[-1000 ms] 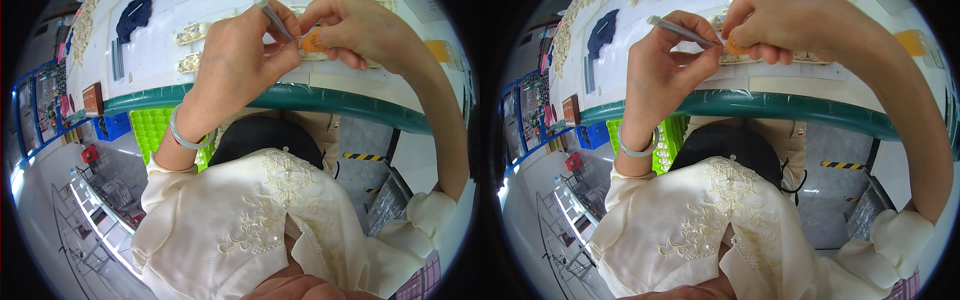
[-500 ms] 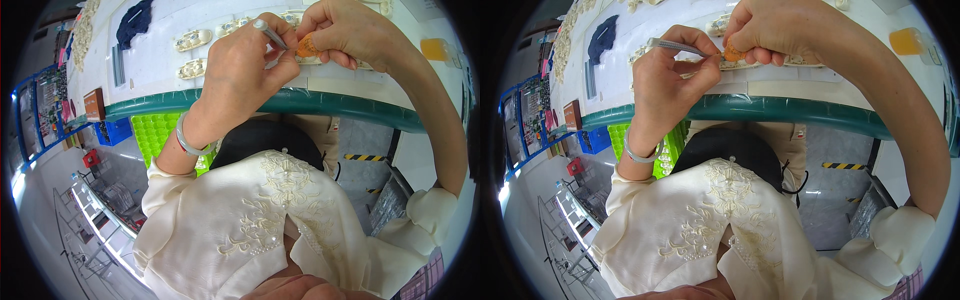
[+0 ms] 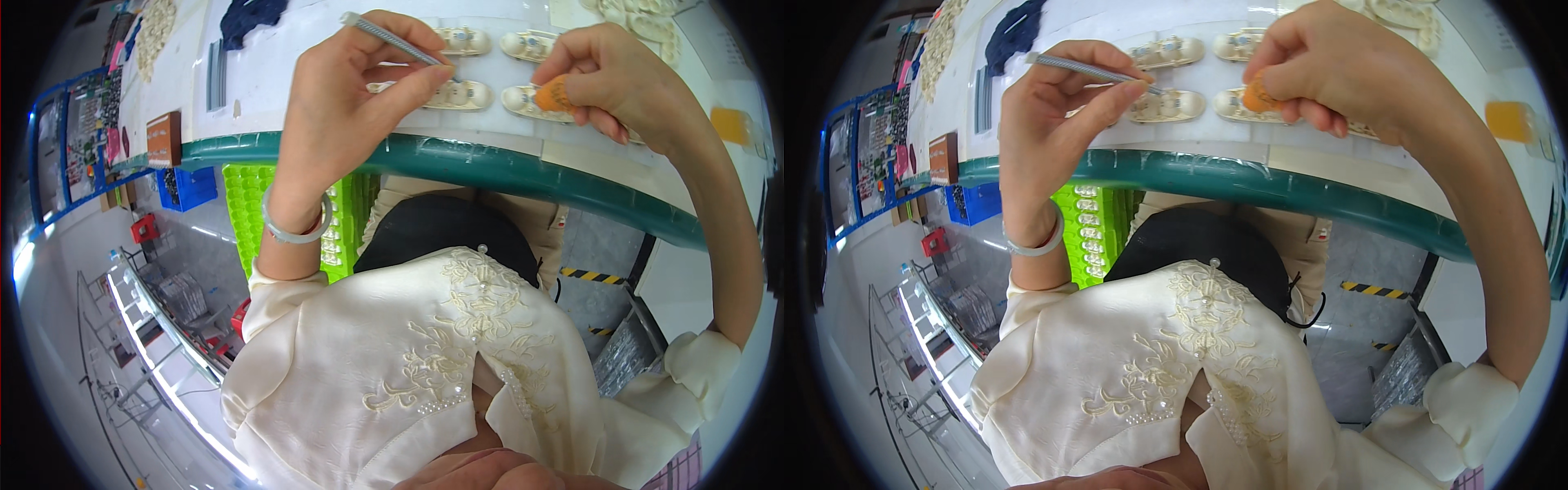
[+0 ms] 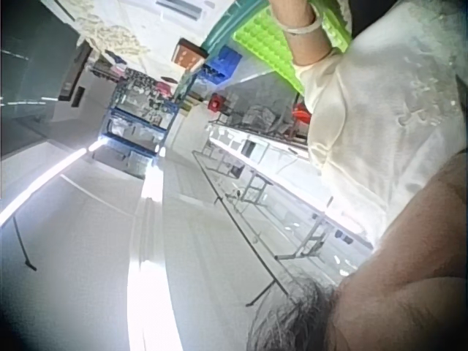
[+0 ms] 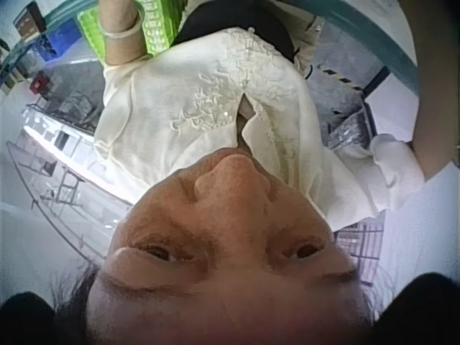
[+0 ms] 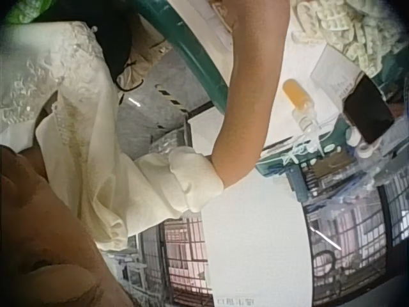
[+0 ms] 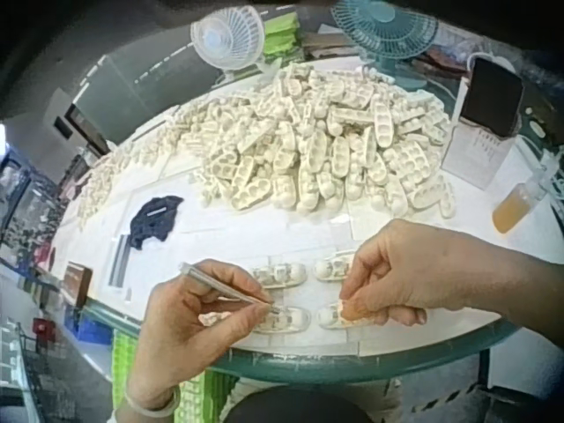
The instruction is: Applying glue and assembling small white plastic components on a jig.
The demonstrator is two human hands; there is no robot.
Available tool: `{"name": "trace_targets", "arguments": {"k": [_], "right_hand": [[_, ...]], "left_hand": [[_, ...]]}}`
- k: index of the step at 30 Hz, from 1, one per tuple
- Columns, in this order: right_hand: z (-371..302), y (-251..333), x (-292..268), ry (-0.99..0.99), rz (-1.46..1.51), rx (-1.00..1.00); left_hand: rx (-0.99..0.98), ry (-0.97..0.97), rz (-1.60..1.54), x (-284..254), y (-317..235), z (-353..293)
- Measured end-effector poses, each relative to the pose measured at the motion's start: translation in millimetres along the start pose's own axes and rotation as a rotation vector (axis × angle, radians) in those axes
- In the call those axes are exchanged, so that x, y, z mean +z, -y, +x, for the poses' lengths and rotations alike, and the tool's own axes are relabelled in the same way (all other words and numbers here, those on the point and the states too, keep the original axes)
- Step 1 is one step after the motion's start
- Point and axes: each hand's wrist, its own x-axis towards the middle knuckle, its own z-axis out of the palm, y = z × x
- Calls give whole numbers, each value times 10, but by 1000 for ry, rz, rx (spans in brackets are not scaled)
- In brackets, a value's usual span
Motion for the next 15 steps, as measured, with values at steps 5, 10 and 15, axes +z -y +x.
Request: {"name": "trace_targets", "arguments": {"k": [5, 10, 15], "right_hand": [[-41, 63, 25, -36, -73, -7], [-72, 93, 75, -64, -88, 5], [-91, 137, 52, -41, -129, 33]], "left_hand": [[30, 88, 4, -12, 112, 27], [72, 87, -23, -43, 185, 45], [53, 153, 6, -53, 160, 58]]}}
